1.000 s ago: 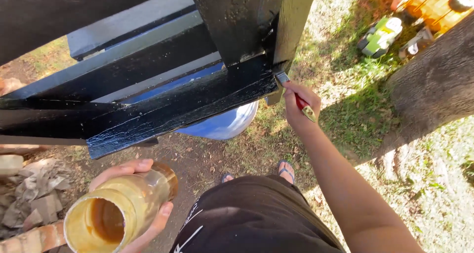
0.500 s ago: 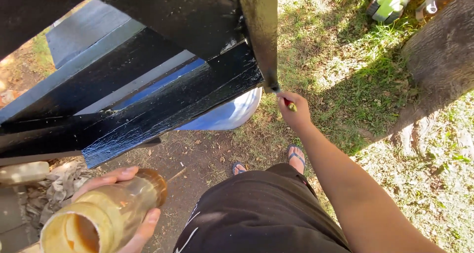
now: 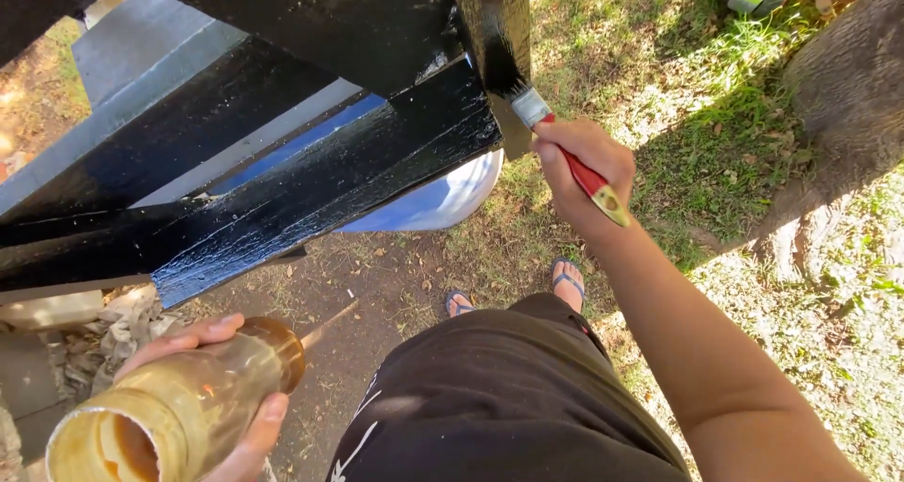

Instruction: The person paints a wooden structure black using a paintbrush and a container of paint. They repeatedly dip the brush into the container and apply the paint to the wood's surface, covering various sections of the frame.

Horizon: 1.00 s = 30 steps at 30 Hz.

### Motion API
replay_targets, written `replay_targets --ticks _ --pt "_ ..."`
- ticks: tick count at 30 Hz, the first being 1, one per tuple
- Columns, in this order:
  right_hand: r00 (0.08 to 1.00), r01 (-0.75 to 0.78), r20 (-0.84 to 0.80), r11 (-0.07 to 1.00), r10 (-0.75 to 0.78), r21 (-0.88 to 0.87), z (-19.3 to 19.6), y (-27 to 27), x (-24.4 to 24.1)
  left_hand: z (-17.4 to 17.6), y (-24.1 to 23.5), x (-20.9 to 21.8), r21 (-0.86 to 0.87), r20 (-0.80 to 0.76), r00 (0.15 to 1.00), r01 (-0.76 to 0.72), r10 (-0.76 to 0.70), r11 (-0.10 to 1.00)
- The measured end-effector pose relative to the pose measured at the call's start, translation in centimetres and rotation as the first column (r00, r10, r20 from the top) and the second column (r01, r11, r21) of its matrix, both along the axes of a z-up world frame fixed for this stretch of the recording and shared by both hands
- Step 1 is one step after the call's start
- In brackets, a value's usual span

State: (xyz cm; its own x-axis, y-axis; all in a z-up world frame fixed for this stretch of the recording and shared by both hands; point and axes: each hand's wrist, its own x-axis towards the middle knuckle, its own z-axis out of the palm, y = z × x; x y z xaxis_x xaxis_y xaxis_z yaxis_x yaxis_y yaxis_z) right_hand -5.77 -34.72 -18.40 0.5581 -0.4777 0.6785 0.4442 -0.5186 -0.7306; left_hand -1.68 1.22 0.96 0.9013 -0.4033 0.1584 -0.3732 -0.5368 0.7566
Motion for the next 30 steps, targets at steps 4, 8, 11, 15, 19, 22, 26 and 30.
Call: replay_targets --ticks 4,8,11,15,19,22,26,30 --pt "0.997 -0.028 0.071 0.996 0.034 -0.089 -1.0 0.2 -2.8 0.6 0.0 -0.1 0.018 -0.044 0.999 0.011 -0.010 1.000" --pt "0.966 -0.240 -0.117 0.968 0.231 -0.071 -0.6 0.9 -6.5 1.1 -1.9 -0.8 0.044 -0.025 1.000 -0.006 0.007 0.999" --pt "0.686 -0.500 -0.569 0.862 0.454 0.084 0.4 -0.3 -9.4 0.1 -2.7 -1.8 -0.005 0.030 0.998 -0.049 0.049 0.999" --pt "0.506 -0.536 -0.537 0.734 0.675 0.417 -0.2 -2.7 -10.7 -1.0 -4.3 -3.2 -0.176 0.010 0.999 -0.039 0.041 0.984" --pt "0.464 -0.283 -0.486 0.644 0.740 0.711 -2.7 -3.2 -10.4 -3.8 -5.6 -4.6 -0.318 0.028 0.998 -0.036 0.047 0.947" --pt "0.511 -0.162 -0.499 0.649 0.700 0.744 -0.8 -2.7 -9.4 -4.7 -5.7 -4.8 -0.265 0.114 0.993 0.006 0.025 0.964" --pt "0.621 -0.162 -0.486 0.707 0.616 0.689 6.0 -1.7 -6.5 -3.9 -6.3 -6.1 -0.326 0.021 0.998 -0.041 0.051 0.945" --pt "0.680 -0.142 -0.543 0.815 0.493 0.562 9.4 -1.3 -2.5 -3.9 -5.4 -5.6 -0.280 0.038 0.999 0.013 -0.002 0.960"
